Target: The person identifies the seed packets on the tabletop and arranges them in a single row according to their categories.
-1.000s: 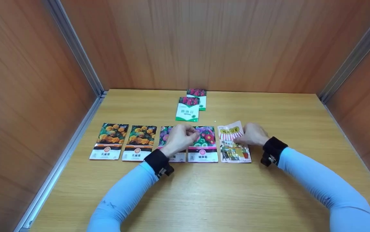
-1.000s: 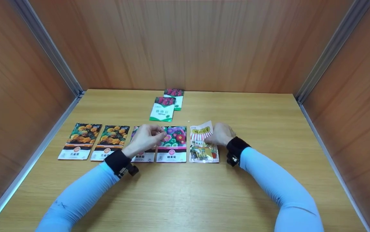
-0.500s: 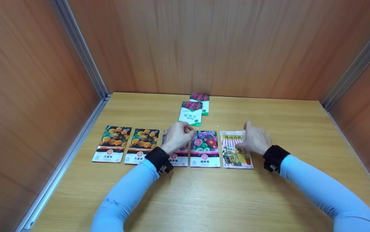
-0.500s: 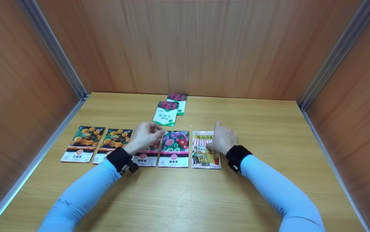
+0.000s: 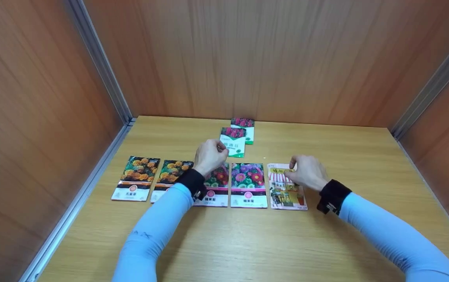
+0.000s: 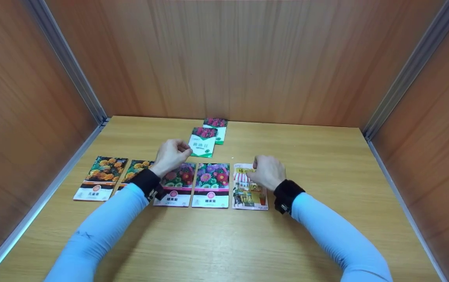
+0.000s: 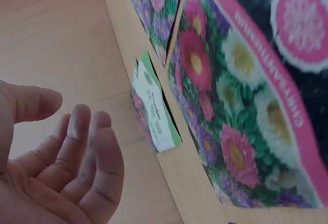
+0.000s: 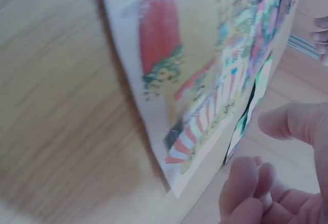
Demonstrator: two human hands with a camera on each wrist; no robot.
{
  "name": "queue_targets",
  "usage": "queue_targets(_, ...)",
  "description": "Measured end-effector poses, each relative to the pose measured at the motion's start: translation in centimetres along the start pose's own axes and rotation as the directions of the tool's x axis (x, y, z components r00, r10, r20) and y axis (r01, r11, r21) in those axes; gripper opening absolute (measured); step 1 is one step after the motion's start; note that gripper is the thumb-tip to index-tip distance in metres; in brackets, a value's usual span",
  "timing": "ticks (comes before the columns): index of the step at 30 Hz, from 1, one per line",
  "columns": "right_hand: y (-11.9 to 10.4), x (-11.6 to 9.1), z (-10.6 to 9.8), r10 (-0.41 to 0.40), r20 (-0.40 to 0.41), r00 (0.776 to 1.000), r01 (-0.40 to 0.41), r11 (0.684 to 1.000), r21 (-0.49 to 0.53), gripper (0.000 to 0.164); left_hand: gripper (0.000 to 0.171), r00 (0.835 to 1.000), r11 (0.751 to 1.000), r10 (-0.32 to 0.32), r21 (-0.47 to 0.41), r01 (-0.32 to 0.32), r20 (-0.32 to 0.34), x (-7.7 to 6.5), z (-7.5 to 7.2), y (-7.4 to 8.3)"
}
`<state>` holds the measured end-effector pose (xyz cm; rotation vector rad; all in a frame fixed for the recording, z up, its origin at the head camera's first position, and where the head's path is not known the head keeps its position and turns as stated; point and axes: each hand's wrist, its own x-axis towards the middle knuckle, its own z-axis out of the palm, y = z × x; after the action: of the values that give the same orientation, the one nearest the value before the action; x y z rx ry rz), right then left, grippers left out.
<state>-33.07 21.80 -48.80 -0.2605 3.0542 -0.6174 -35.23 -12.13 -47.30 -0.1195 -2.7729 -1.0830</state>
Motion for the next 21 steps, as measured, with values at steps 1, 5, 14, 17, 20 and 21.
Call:
queue_targets(1,-0.1,0.1,-0.1,0.000,-0.003,1.000,0.000,1.000,0.010,0.026,0.019,1.000,1.000,-0.010,0.005,0.010,-0.002,0.4,0.0,-0.1)
queue_targets(5,-0.3,0.5,-0.5,0.017,-0.007,1.000,-0.016,0.999,0.040,0.027,0.021,0.998,0.997,-0.069,0.024,0.069,0.000,1.9,0.3,-0.6)
queue_targets(14,-0.9,1.9,-1.3,0.054,-0.014,0.998,-0.050,0.982,0.184,0.032,0.031,0.976,0.977,-0.212,0.008,0.212,0.058,4.9,1.4,-1.5)
queue_targets(17,-1.4,3.0,-1.3,0.049,0.000,0.999,-0.047,0.955,0.292,0.038,0.032,0.968,0.969,-0.245,0.008,0.245,0.058,5.5,1.6,-1.7)
queue_targets(20,-2.2,4.4,-1.0,0.050,0.019,0.999,-0.054,0.915,0.400,0.046,0.033,0.956,0.959,-0.283,0.002,0.284,0.074,5.9,1.9,-2.0)
queue_targets(21,-2.5,4.9,-0.9,0.051,0.025,0.998,-0.057,0.902,0.428,0.048,0.034,0.952,0.955,-0.296,0.004,0.297,0.081,5.9,2.0,-2.1)
